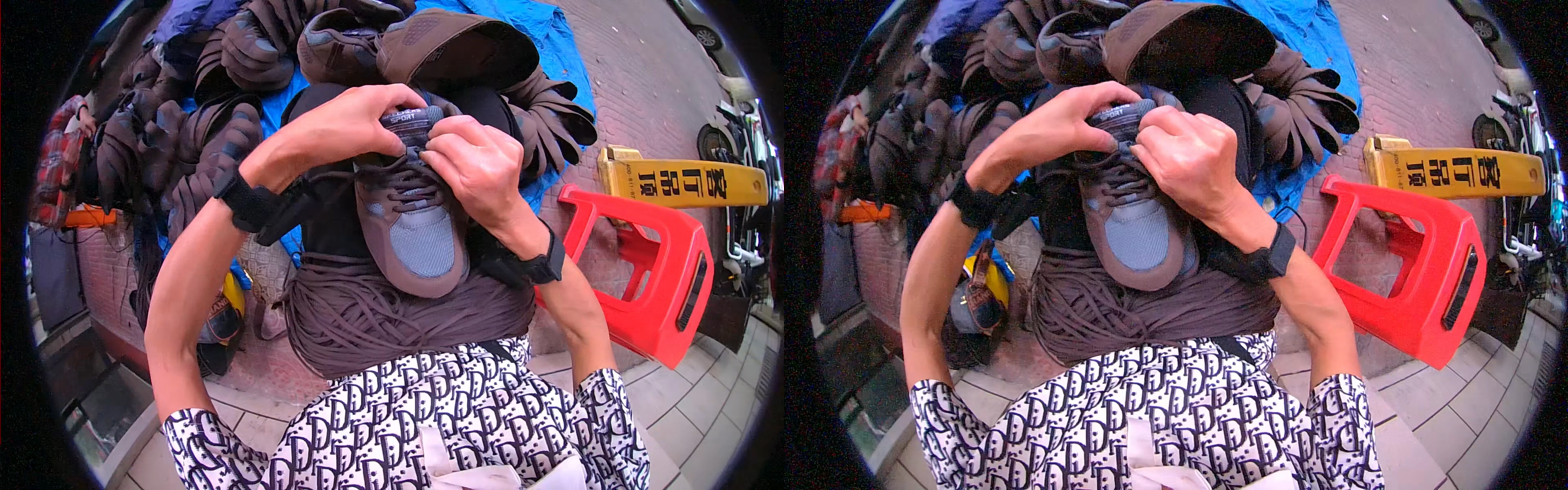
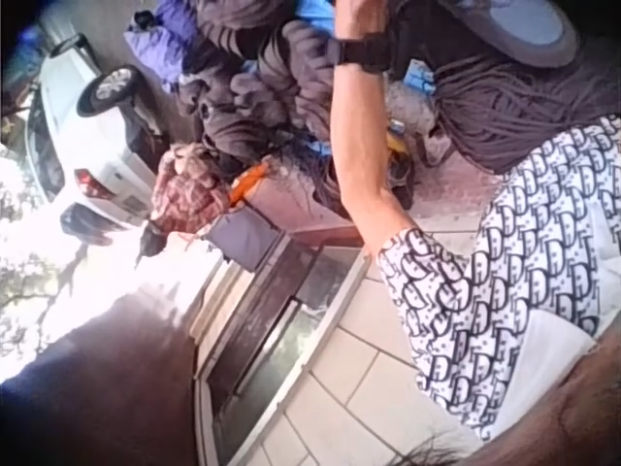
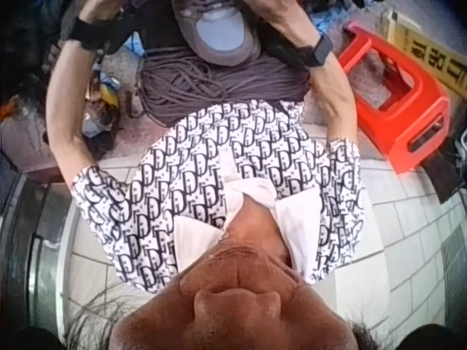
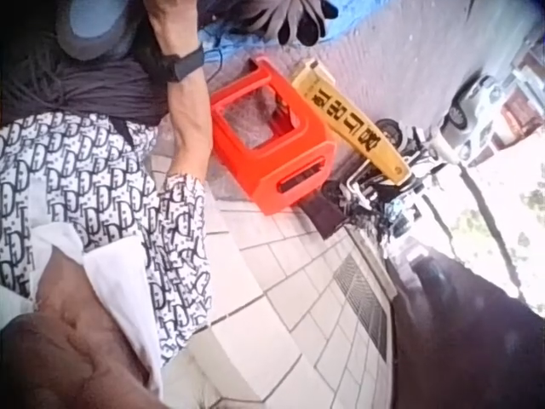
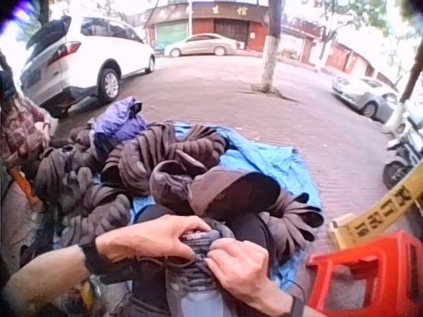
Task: Lace a new pair of athletic shoes by threading the shoelace through the eyelets.
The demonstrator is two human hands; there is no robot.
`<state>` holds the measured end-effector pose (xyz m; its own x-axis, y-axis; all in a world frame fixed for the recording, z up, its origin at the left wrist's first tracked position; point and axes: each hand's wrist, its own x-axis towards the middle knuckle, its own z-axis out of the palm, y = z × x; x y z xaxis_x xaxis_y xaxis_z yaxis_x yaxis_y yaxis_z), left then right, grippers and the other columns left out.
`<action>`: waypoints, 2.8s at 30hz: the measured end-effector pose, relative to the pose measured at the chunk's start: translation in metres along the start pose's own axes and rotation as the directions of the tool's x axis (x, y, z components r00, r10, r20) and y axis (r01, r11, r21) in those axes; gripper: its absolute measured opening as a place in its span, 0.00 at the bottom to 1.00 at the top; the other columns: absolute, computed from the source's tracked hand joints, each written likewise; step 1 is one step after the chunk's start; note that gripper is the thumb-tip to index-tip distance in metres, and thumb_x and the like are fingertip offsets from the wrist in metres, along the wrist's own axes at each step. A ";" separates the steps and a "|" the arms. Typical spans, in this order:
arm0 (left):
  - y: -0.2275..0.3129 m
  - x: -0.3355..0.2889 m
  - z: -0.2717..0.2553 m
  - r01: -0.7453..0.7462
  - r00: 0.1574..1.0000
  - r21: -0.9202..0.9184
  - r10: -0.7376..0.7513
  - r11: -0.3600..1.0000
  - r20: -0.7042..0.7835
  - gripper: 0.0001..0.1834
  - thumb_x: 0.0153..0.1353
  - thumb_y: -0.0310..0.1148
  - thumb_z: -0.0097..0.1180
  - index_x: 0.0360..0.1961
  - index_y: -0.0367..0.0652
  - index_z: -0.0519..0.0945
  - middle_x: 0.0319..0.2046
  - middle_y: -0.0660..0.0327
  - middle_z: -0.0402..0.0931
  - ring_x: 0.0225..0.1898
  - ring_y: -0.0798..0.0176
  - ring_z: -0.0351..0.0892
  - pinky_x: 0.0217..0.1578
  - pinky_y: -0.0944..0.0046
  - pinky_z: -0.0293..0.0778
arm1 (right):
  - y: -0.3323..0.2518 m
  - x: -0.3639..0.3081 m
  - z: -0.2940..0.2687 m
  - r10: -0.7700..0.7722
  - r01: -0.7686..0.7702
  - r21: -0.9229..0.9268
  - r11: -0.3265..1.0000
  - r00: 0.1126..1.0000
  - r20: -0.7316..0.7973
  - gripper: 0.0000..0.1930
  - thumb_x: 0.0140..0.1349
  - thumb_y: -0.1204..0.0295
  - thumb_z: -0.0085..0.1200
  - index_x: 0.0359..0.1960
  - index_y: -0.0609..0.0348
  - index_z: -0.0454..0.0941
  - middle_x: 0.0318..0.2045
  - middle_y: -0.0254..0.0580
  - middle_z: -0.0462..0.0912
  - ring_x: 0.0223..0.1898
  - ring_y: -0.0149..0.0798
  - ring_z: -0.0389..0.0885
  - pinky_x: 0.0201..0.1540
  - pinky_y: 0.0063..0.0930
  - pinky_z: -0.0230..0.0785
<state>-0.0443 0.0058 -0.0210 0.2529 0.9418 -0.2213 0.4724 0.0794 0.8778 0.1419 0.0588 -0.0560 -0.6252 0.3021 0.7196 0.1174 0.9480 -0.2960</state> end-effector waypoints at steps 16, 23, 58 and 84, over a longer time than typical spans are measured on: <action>0.002 0.000 0.008 0.086 0.985 -0.197 -0.114 0.977 -0.132 0.21 0.41 0.22 0.51 0.43 0.33 0.72 0.35 0.64 0.73 0.37 0.72 0.69 0.40 0.74 0.66 | -0.010 0.004 -0.012 0.056 -0.021 -0.252 0.968 0.989 0.135 0.05 0.39 0.72 0.53 0.15 0.53 0.69 0.20 0.32 0.70 0.21 0.32 0.72 0.22 0.27 0.64; 0.004 0.000 0.010 0.084 0.982 -0.172 -0.111 0.982 -0.153 0.22 0.41 0.22 0.51 0.43 0.33 0.72 0.34 0.65 0.72 0.36 0.73 0.69 0.40 0.74 0.65 | -0.009 0.001 0.000 0.096 -0.096 -0.025 0.995 0.995 0.023 0.06 0.38 0.73 0.55 0.14 0.56 0.70 0.20 0.35 0.72 0.22 0.36 0.74 0.23 0.28 0.66; 0.001 -0.014 0.015 -0.132 0.975 0.185 0.161 0.974 -0.153 0.23 0.45 0.25 0.55 0.46 0.35 0.69 0.39 0.52 0.75 0.43 0.63 0.74 0.45 0.66 0.68 | -0.033 0.004 0.000 0.318 -0.329 0.103 0.939 0.941 0.115 0.05 0.37 0.81 0.54 0.21 0.62 0.75 0.19 0.41 0.76 0.22 0.39 0.77 0.26 0.24 0.68; -0.008 -0.010 0.006 -0.068 0.997 -0.084 0.064 0.994 -0.052 0.23 0.43 0.23 0.49 0.45 0.33 0.71 0.34 0.65 0.72 0.36 0.74 0.68 0.39 0.75 0.64 | -0.025 0.007 -0.007 0.244 -0.282 0.252 0.926 0.955 0.171 0.05 0.38 0.83 0.52 0.20 0.61 0.75 0.18 0.40 0.76 0.21 0.36 0.77 0.25 0.23 0.68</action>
<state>-0.0456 -0.0066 -0.0288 0.2381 0.9607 -0.1426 0.3819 0.0424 0.9232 0.1404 0.0382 -0.0395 -0.6998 0.5029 0.5073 0.0905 0.7668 -0.6354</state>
